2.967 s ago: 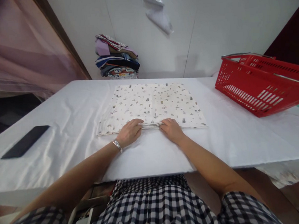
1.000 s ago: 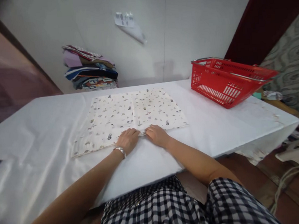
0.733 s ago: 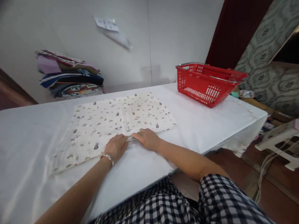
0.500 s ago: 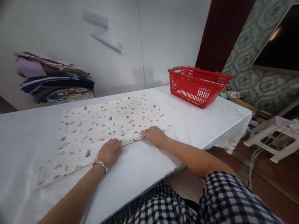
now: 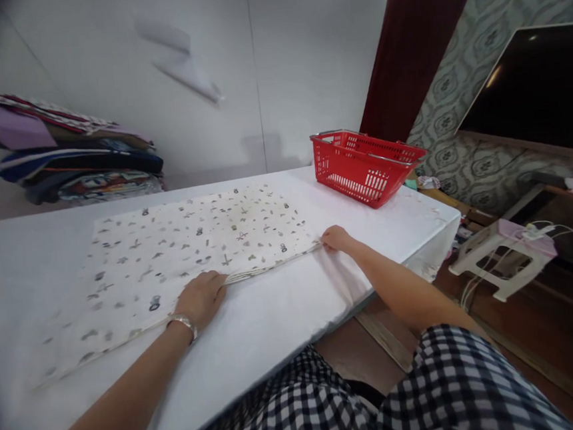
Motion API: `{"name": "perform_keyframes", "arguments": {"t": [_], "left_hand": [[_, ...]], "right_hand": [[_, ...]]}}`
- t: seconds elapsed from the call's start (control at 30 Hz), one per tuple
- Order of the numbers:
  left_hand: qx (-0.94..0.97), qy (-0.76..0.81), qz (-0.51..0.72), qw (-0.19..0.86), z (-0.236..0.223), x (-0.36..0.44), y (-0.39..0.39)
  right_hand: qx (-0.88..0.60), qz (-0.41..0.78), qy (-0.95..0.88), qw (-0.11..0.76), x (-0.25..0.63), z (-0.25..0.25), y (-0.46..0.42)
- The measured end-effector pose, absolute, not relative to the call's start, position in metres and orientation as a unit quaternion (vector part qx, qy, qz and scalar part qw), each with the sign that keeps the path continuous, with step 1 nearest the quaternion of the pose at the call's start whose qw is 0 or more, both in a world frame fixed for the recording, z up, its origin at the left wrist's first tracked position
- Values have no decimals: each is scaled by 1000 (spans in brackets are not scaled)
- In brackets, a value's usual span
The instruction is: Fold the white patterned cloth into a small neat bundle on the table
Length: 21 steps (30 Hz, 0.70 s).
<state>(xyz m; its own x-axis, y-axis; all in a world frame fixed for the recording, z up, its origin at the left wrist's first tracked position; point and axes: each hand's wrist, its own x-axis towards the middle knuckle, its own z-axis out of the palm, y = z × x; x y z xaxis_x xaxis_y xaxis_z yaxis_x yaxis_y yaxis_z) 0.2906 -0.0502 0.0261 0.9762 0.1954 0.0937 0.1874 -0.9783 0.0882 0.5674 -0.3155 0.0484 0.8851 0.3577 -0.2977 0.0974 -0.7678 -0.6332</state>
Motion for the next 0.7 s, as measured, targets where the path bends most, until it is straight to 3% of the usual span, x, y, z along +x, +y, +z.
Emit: {"name": "perform_keyframes", "arguments": {"t": [0.33,0.7], "left_hand": [[992,93,68,45,24,287,-51],[995,82,54,27,29,286,-58]], "right_hand": [[-882,333,-27,333,581,52,-301],[-833,308,-30,458,573,49,-308]]}}
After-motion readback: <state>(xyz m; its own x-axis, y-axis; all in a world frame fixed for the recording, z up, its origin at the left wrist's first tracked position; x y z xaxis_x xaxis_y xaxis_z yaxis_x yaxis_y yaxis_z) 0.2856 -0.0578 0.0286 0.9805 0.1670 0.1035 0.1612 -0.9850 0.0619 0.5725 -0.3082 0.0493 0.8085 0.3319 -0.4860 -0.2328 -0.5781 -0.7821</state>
